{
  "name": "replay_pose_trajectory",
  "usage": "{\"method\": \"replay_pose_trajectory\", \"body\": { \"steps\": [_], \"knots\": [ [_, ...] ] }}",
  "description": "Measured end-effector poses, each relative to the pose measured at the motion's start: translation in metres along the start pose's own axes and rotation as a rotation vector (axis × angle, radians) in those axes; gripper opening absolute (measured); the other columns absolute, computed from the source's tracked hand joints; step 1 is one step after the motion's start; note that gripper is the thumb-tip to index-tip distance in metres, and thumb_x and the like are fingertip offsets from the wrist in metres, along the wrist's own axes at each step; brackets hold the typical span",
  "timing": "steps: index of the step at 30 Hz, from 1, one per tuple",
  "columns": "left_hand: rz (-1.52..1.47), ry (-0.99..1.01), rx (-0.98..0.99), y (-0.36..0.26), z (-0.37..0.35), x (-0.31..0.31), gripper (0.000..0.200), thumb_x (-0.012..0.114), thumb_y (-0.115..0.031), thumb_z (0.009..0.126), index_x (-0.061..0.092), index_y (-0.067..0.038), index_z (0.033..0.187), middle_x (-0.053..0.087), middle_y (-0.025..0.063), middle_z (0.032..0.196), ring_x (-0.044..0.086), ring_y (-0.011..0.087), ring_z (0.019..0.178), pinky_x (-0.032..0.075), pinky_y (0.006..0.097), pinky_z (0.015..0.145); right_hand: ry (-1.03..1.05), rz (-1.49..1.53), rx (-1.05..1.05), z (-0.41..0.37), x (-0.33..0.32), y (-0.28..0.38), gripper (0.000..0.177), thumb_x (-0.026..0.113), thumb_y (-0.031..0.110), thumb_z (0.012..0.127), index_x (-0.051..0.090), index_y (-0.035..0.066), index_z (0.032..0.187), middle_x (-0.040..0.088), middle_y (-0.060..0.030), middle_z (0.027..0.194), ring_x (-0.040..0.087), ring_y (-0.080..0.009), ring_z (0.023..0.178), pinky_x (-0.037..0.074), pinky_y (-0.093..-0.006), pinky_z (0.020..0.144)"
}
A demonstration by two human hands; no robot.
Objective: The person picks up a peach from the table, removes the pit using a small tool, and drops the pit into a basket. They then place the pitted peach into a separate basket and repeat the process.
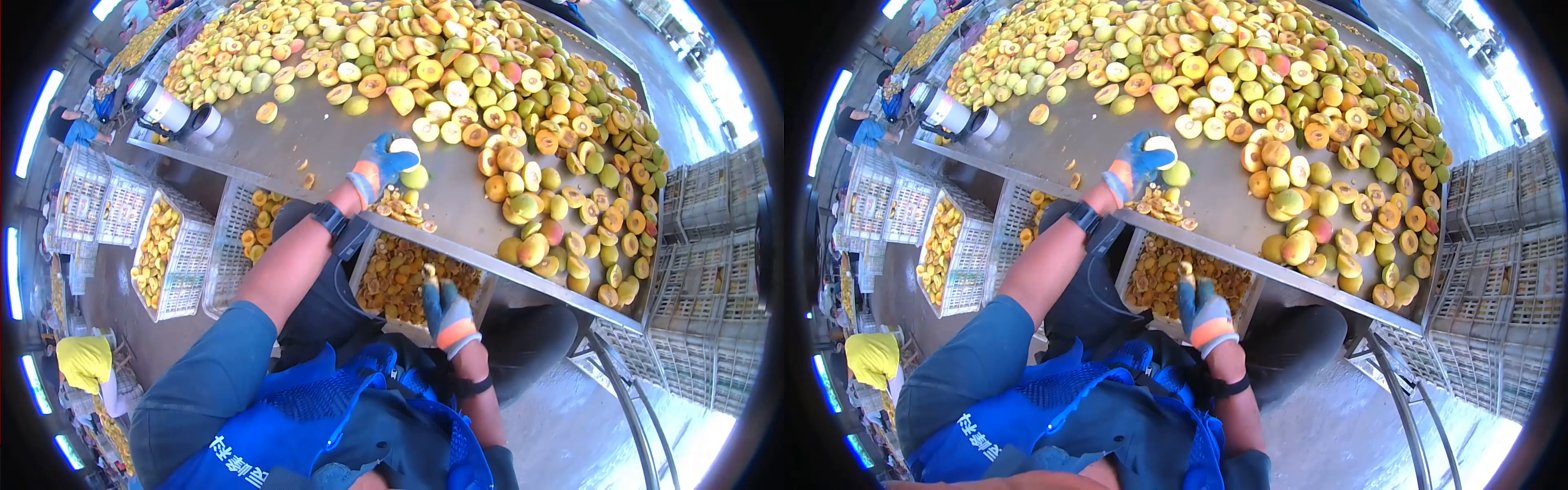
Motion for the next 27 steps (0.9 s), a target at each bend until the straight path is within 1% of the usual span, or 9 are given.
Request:
{"method": "replay_pose_trajectory", "body": {
  "steps": [2, 4, 7, 11, 18, 20, 23, 26, 27],
  "knots": [
    [-0.048, 0.025, -0.186, -0.002, -0.039, 0.004, 0.024, 0.067, -0.023, 0.094, 0.069, -0.008, 0.113, 0.068, 0.0028, 0.099, 0.065, 0.0100, 0.083, 0.048, 0.0225, 0.060, -0.094, 0.249, -0.016, 0.004, -0.016, 0.014, 0.042, 0.051, 0.041, 0.103, 0.060, 0.001, 0.099, 0.063, -0.0339, 0.080, 0.063, -0.0537, 0.081, 0.048, -0.0574, 0.063],
    [-0.262, -0.002, -0.105, -0.002, -0.066, 0.015, 0.029, 0.060, -0.030, 0.099, 0.067, -0.006, 0.116, 0.068, 0.0066, 0.099, 0.067, 0.0154, 0.085, 0.053, 0.0266, 0.064, 0.034, -0.155, -0.065, 0.004, -0.018, 0.033, 0.041, 0.051, 0.041, 0.103, 0.060, 0.001, 0.099, 0.063, -0.0341, 0.079, 0.063, -0.0540, 0.082, 0.048, -0.0564, 0.065],
    [-0.617, -0.006, -0.197, -0.001, -0.111, 0.046, 0.034, 0.056, -0.032, 0.102, 0.064, -0.003, 0.118, 0.068, 0.0114, 0.099, 0.068, 0.0221, 0.089, 0.057, 0.0334, 0.071, -0.087, 0.157, -0.151, 0.000, -0.033, 0.050, 0.036, 0.054, 0.034, 0.103, 0.060, -0.001, 0.096, 0.063, -0.0342, 0.082, 0.063, -0.0531, 0.084, 0.049, -0.0533, 0.065],
    [-0.742, 0.050, -0.255, 0.011, -0.146, 0.071, 0.042, 0.052, -0.039, 0.104, 0.062, 0.000, 0.115, 0.068, 0.0160, 0.101, 0.068, 0.0289, 0.090, 0.059, 0.0401, 0.077, -0.099, 0.357, -0.235, -0.017, -0.044, 0.081, 0.027, 0.055, 0.025, 0.103, 0.059, -0.001, 0.098, 0.064, -0.0316, 0.084, 0.064, -0.0512, 0.086, 0.050, -0.0490, 0.066],
    [-0.753, 0.057, -0.200, 0.018, -0.180, 0.085, 0.046, 0.047, -0.043, 0.104, 0.061, -0.001, 0.116, 0.067, 0.0156, 0.101, 0.067, 0.0282, 0.090, 0.056, 0.0395, 0.083, -0.093, 0.188, -0.203, -0.022, -0.037, 0.081, 0.034, 0.053, 0.031, 0.103, 0.059, -0.002, 0.102, 0.065, -0.0338, 0.086, 0.063, -0.0524, 0.087, 0.050, -0.0541, 0.069],
    [-0.471, 0.007, -0.069, 0.021, -0.184, 0.075, 0.041, 0.047, -0.039, 0.104, 0.061, -0.002, 0.117, 0.067, 0.0148, 0.101, 0.067, 0.0268, 0.090, 0.056, 0.0390, 0.084, -0.085, 0.187, -0.158, -0.024, -0.034, 0.080, 0.036, 0.052, 0.033, 0.103, 0.059, -0.002, 0.103, 0.065, -0.0344, 0.087, 0.063, -0.0527, 0.088, 0.050, -0.0551, 0.070],
    [-0.501, 0.031, -0.063, 0.011, -0.198, 0.081, 0.029, 0.047, -0.026, 0.104, 0.059, -0.003, 0.118, 0.064, 0.0104, 0.105, 0.066, 0.0199, 0.090, 0.056, 0.0335, 0.082, -0.027, 0.214, -0.107, -0.027, -0.024, 0.076, 0.038, 0.051, 0.034, 0.103, 0.060, -0.003, 0.105, 0.066, -0.0342, 0.088, 0.064, -0.0524, 0.089, 0.051, -0.0527, 0.072],
    [-0.351, 0.012, 0.046, 0.006, -0.202, 0.079, 0.028, 0.047, -0.027, 0.104, 0.060, -0.005, 0.115, 0.065, 0.0099, 0.100, 0.066, 0.0198, 0.088, 0.056, 0.0334, 0.083, -0.047, 0.311, -0.122, -0.029, -0.017, 0.074, 0.032, 0.054, 0.027, 0.104, 0.062, -0.004, 0.102, 0.065, -0.0196, 0.077, 0.062, -0.0243, 0.070, 0.050, -0.0390, 0.067],
    [-0.233, -0.008, 0.113, 0.001, -0.203, 0.078, 0.030, 0.047, -0.030, 0.103, 0.060, -0.005, 0.113, 0.066, 0.0107, 0.096, 0.066, 0.0213, 0.088, 0.055, 0.0346, 0.084, -0.019, 0.326, -0.102, -0.029, -0.014, 0.074, 0.032, 0.054, 0.027, 0.105, 0.062, -0.004, 0.102, 0.065, -0.0177, 0.076, 0.061, -0.0218, 0.070, 0.050, -0.0378, 0.066]
  ]
}}
Point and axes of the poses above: each hand's wrist, its own z-axis towards the middle knuckle, its own x-axis out of the palm, y = z × x, the point moved 10 cm from there along z, towards the middle knuckle
